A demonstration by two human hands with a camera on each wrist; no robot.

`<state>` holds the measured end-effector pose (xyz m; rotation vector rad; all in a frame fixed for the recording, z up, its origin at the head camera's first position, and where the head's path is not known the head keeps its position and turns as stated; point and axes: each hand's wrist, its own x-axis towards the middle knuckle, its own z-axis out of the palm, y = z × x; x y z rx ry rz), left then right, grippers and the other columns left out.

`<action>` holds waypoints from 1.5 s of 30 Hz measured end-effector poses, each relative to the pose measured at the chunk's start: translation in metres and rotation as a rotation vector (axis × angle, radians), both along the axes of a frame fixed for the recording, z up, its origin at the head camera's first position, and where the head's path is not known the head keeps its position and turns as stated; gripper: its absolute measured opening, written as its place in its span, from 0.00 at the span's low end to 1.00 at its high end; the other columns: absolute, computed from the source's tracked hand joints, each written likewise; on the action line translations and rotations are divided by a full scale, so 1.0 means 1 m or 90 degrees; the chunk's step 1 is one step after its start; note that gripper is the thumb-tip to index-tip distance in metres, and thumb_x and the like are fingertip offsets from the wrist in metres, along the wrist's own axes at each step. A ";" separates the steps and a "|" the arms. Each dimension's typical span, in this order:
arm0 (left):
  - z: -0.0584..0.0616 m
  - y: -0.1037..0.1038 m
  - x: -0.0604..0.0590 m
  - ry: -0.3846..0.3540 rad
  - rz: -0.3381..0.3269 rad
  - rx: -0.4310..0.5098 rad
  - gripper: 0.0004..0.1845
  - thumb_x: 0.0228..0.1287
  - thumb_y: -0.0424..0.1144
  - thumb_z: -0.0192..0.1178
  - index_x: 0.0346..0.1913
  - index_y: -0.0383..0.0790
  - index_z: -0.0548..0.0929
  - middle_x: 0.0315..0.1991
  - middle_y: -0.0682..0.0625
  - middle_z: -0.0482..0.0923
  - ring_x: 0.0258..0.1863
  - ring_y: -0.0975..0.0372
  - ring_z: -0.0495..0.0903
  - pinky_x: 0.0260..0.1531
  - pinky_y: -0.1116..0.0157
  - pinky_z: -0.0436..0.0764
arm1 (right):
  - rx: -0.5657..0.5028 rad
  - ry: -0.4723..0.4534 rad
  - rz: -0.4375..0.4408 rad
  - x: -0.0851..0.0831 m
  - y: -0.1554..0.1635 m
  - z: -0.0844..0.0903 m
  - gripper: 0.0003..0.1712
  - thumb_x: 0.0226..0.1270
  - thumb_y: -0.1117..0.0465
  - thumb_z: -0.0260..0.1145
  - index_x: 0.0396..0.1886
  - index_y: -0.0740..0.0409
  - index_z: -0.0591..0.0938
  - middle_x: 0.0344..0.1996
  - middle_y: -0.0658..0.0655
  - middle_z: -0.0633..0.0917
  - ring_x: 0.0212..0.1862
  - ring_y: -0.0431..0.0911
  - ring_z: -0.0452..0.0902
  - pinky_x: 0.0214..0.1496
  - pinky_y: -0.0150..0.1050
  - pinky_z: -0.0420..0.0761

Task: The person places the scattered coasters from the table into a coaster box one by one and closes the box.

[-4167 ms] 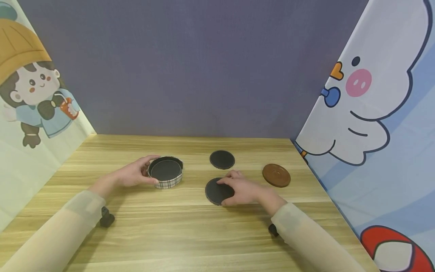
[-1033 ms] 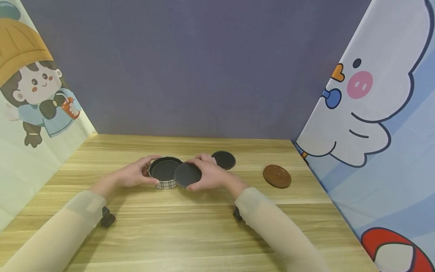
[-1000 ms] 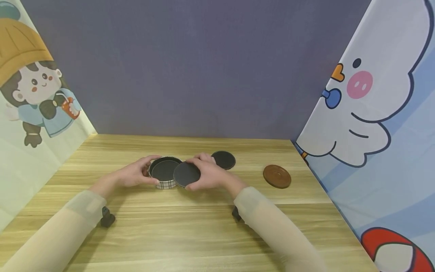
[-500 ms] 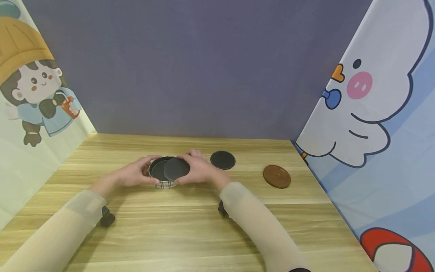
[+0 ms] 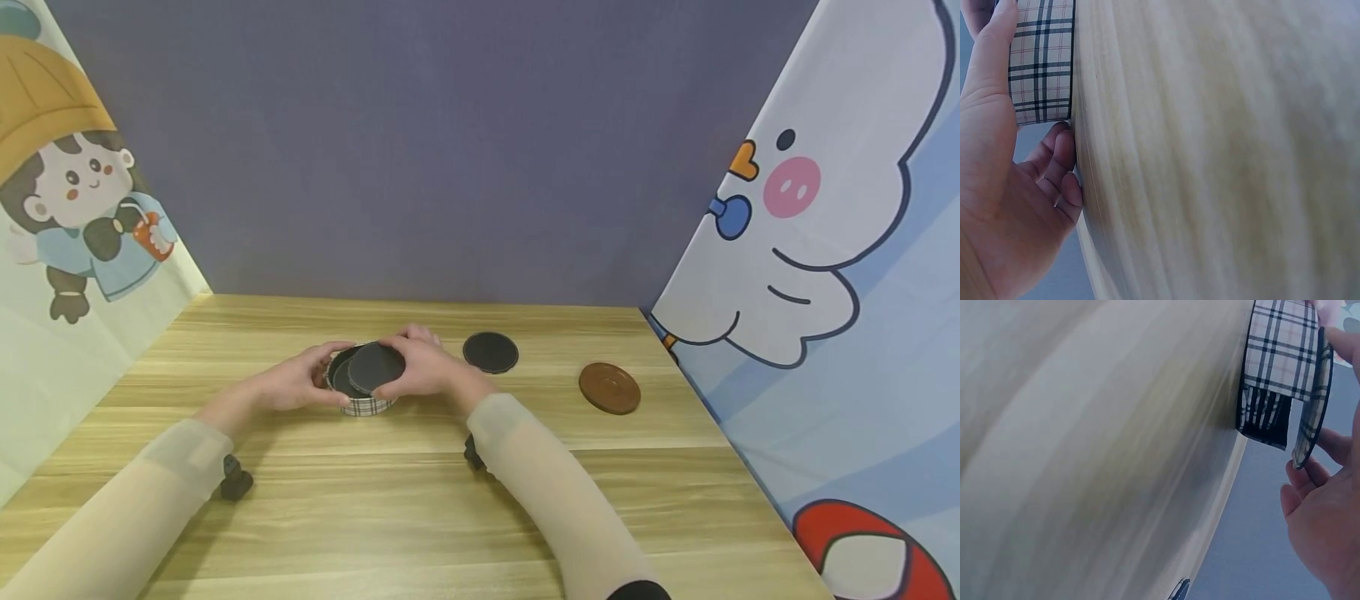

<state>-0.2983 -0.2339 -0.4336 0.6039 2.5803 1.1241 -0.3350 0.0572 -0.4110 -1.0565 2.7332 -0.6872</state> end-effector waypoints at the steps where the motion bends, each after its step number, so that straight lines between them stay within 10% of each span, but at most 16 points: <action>1: 0.000 0.000 0.000 0.000 0.000 -0.001 0.56 0.66 0.53 0.80 0.88 0.46 0.56 0.62 0.36 0.79 0.58 0.51 0.84 0.67 0.46 0.79 | 0.001 0.001 0.000 0.000 -0.001 0.000 0.56 0.58 0.36 0.80 0.85 0.45 0.70 0.76 0.58 0.70 0.76 0.54 0.63 0.78 0.58 0.68; 24: 0.001 -0.001 0.001 -0.017 -0.017 0.026 0.54 0.70 0.52 0.78 0.88 0.47 0.55 0.68 0.35 0.76 0.65 0.48 0.82 0.68 0.47 0.79 | 0.010 -0.005 0.016 -0.003 -0.024 -0.003 0.57 0.59 0.35 0.81 0.85 0.45 0.70 0.75 0.54 0.70 0.74 0.50 0.63 0.73 0.50 0.67; 45: -0.001 -0.002 0.000 -0.006 0.012 -0.015 0.57 0.66 0.56 0.79 0.89 0.50 0.56 0.67 0.34 0.73 0.59 0.49 0.82 0.66 0.44 0.79 | -0.025 -0.050 0.007 0.002 0.002 -0.004 0.44 0.75 0.33 0.68 0.84 0.42 0.71 0.82 0.57 0.67 0.83 0.56 0.61 0.83 0.64 0.68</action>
